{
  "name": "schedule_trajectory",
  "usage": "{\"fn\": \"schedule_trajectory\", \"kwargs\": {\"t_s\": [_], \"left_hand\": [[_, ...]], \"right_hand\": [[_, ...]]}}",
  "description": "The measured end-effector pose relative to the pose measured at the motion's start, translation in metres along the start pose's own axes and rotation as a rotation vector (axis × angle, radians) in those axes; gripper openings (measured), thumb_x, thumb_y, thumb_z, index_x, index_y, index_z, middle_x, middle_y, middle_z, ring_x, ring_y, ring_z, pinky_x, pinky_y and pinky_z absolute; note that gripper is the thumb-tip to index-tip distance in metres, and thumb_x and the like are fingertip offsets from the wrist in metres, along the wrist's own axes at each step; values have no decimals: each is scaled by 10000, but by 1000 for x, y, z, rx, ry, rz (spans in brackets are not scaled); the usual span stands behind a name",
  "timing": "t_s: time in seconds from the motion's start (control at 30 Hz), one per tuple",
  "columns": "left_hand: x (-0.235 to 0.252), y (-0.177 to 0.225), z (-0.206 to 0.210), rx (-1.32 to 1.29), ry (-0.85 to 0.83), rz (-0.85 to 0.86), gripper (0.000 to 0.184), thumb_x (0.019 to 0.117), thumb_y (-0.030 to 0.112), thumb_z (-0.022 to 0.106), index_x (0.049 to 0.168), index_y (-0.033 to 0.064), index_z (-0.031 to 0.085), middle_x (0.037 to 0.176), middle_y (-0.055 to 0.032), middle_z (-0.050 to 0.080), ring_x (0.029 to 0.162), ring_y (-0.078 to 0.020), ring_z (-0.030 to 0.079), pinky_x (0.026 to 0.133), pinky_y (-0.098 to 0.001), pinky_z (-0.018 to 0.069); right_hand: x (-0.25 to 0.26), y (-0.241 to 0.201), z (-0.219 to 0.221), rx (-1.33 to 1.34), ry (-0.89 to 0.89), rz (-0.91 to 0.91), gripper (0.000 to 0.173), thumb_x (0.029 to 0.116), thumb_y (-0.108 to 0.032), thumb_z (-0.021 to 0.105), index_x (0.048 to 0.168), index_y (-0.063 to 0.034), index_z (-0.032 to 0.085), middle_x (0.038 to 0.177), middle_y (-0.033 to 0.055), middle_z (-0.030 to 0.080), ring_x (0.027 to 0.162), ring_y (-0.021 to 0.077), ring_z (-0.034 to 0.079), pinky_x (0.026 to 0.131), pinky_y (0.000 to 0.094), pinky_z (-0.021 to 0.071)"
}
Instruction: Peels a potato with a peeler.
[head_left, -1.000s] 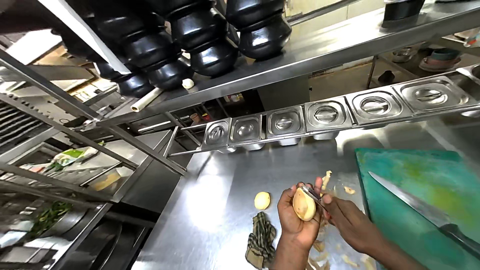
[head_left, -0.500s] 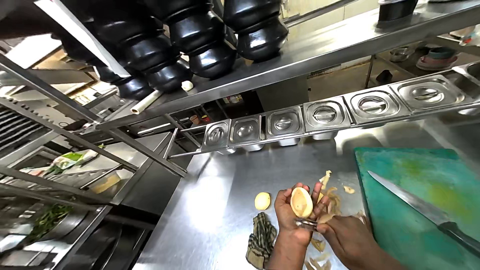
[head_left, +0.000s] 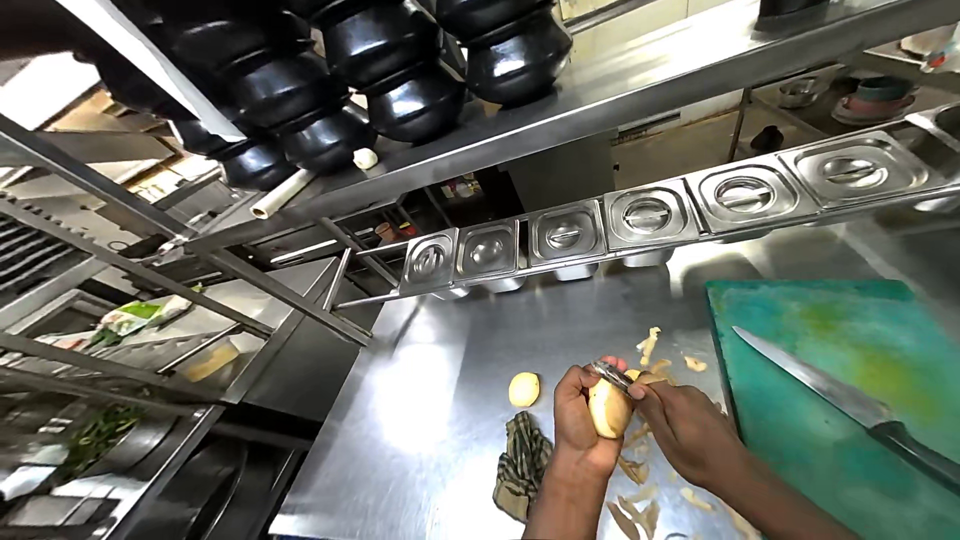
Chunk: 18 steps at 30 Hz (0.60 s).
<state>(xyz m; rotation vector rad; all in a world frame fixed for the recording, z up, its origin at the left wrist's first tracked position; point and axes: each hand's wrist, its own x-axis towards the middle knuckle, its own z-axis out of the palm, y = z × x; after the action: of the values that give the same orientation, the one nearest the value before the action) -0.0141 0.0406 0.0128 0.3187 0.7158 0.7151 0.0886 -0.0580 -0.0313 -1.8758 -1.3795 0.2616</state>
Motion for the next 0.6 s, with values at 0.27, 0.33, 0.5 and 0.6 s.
{"fn": "schedule_trajectory", "kwargs": {"t_s": [0.27,0.33,0.5,0.6], "left_hand": [[3,-2,5,-75,138,1,278,1006,181,398,1108,26,605,919,-136,680,673,-237,682,548,-359,585],[4,-3,-1,38,56,50,336,1006,168,388,1154,-2,638,1016,-164,708,760,-250,697,620,-369,588],[3,3,-1,189,-18,19,334,989,107,381,1110,-25,663,998,-194,722,749,-258,702,586,-356,574],[2,3,3,65,92,-19,176,966,83,438,1001,26,601,888,-129,687,667,-216,676,573,-337,585]], "right_hand": [[-26,9,22,-202,285,-227,663,1097,-542,219,838,-125,666,580,63,611,496,250,645,403,443,497],[-8,3,-2,-52,29,-23,742,1080,-589,193,902,-70,693,640,121,631,615,326,683,527,537,538],[9,4,-15,4,-190,58,734,1070,-602,167,941,-76,664,693,111,613,694,311,664,624,525,526],[-20,4,17,-147,198,-150,637,1096,-523,244,875,-115,680,609,76,633,534,273,673,433,482,527]]}}
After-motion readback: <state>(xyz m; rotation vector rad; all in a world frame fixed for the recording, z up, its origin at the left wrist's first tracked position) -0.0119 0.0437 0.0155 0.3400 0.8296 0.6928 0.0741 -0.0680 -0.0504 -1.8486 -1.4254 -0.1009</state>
